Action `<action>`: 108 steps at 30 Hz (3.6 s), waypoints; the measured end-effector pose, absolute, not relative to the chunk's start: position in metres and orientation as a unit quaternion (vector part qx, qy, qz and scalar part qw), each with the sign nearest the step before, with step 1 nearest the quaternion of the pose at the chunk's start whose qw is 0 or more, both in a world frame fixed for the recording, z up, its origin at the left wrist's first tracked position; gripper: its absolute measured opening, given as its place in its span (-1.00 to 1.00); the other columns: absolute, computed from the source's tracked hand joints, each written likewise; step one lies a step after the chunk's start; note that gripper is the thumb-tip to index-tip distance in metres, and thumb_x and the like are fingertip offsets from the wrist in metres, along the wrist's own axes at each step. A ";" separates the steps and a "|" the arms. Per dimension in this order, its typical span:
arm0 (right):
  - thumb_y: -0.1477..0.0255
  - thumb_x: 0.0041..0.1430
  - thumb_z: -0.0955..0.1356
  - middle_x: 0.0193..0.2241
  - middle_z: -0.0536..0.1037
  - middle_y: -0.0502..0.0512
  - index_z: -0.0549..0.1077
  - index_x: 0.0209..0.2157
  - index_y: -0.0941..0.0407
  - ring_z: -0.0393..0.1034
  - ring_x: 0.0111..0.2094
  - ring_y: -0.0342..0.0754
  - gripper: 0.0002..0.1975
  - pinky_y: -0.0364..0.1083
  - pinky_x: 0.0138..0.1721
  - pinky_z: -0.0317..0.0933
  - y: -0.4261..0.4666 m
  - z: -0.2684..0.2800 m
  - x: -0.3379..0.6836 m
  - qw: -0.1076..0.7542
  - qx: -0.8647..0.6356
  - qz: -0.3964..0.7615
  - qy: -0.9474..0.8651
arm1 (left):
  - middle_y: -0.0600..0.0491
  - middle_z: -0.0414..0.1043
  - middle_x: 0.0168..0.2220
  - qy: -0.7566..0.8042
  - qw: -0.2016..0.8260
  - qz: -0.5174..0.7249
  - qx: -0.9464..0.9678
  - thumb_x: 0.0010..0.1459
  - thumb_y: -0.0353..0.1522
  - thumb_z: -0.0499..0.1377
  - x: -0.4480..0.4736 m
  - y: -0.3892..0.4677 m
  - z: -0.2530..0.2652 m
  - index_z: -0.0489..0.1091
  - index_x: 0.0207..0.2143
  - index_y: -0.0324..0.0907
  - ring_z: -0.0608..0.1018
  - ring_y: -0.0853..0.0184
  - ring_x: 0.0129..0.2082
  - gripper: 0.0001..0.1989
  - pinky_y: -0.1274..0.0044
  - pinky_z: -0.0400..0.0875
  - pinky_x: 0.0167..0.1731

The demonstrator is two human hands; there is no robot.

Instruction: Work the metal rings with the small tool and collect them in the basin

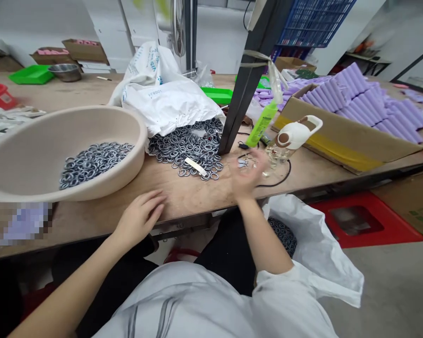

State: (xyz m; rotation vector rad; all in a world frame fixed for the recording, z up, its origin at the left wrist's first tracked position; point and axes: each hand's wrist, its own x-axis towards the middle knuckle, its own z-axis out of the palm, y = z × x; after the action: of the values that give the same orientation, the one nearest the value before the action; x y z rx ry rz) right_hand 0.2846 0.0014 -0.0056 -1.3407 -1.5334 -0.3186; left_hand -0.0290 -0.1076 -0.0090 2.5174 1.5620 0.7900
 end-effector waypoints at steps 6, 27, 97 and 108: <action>0.30 0.24 0.38 -0.16 0.55 0.34 0.56 -0.14 0.21 0.32 -0.07 0.22 -0.71 0.13 0.01 0.22 0.031 -0.016 0.192 0.268 -0.563 0.023 -0.781 | -0.25 0.43 0.00 0.552 0.047 0.143 0.820 0.29 -0.37 0.09 0.028 -0.017 0.001 0.43 -0.06 -0.31 0.46 0.01 0.05 -0.74 0.25 0.39 0.02; 0.32 0.20 0.33 -0.51 0.30 -0.13 0.32 -0.11 0.04 0.20 -0.51 -0.17 -0.77 -0.14 -0.43 0.17 -0.089 -0.010 0.152 0.457 -0.409 0.563 -0.554 | 0.02 0.55 -0.37 0.467 0.587 0.508 0.423 0.14 -0.06 0.27 -0.014 -0.143 -0.001 0.38 -0.31 -0.21 0.51 0.45 -0.51 -0.62 0.58 0.43 -0.45; 0.07 0.18 0.38 -0.57 0.35 -0.08 0.46 -0.31 0.12 0.20 -0.55 -0.19 -0.63 -0.16 -0.48 0.14 -0.080 0.007 0.136 0.401 -0.358 0.626 -0.565 | 0.15 0.33 -0.46 0.423 0.628 0.577 0.306 0.14 -0.14 0.26 -0.004 -0.133 -0.002 0.36 -0.25 -0.18 0.35 0.51 -0.53 -0.70 0.65 0.28 -0.52; 0.14 0.25 0.35 -0.46 0.43 -0.04 0.42 -0.33 0.10 0.30 -0.45 -0.18 -0.70 -0.16 -0.38 0.23 -0.101 0.008 0.144 0.449 -0.342 0.558 -0.608 | 0.20 0.07 -0.60 0.378 0.646 0.553 0.365 0.19 -0.05 0.21 0.007 -0.142 0.000 0.25 -0.50 -0.20 0.07 0.55 -0.63 -0.56 0.63 -0.05 -0.63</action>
State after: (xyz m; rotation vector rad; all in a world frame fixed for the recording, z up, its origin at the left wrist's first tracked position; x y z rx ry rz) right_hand 0.1445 -0.1010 0.0083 -0.8468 -1.5032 1.3802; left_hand 0.0067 -0.1416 0.0000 0.8309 0.8603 1.2579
